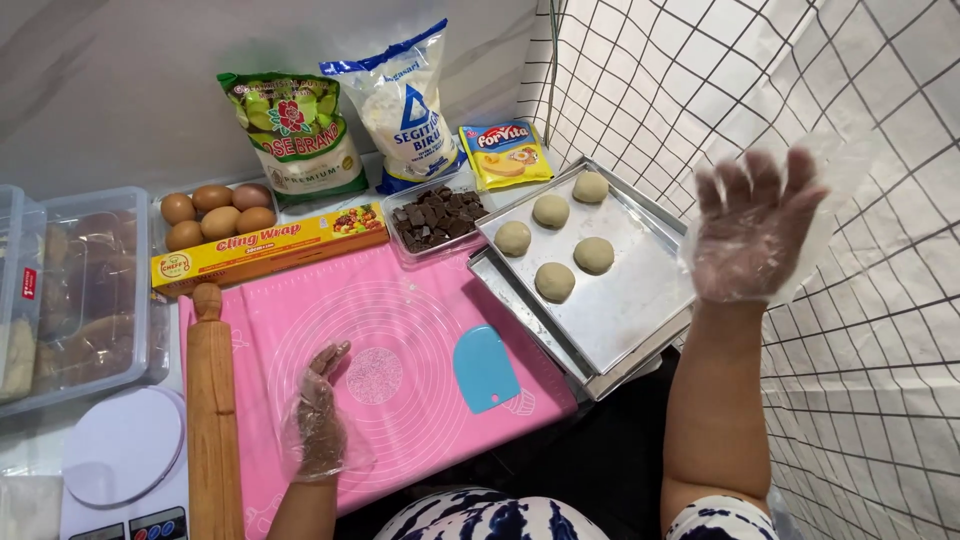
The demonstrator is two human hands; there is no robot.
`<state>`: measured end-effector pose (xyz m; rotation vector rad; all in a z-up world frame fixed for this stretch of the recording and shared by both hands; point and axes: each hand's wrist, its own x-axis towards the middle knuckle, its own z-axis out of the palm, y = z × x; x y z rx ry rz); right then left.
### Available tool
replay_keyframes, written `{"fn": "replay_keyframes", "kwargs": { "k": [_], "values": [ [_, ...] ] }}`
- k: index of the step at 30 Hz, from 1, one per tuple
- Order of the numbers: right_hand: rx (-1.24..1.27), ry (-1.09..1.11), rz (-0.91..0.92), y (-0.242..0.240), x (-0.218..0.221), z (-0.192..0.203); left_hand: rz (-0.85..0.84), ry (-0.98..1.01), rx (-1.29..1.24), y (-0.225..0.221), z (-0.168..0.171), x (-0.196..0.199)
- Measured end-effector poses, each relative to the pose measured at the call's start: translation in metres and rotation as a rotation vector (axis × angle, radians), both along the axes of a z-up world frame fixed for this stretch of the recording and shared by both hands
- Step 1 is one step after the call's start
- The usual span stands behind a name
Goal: Shaping and portioning dough balls on a silicone mat, occasionally adding filling.
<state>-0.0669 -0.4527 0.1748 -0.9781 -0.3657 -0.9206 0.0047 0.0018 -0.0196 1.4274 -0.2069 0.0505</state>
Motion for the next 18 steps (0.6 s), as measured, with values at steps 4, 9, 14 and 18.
{"fn": "replay_keyframes", "kwargs": {
  "k": [4,9,14,18],
  "values": [
    [-0.17,0.029,0.057,0.082,-0.012,-0.014,-0.03,0.178,-0.216,0.0,0.021,-0.006],
    [-1.29,0.017,-0.102,0.173,0.007,-0.037,-0.492,0.425,-1.281,0.021,-0.021,0.006],
    [-1.682,0.165,-0.098,0.205,0.019,-0.142,0.136,0.239,0.066,0.005,0.002,0.003],
    [-1.753,0.308,-0.007,0.208,0.026,-0.151,0.211,0.385,0.254,0.006,0.026,0.003]
  ]
}}
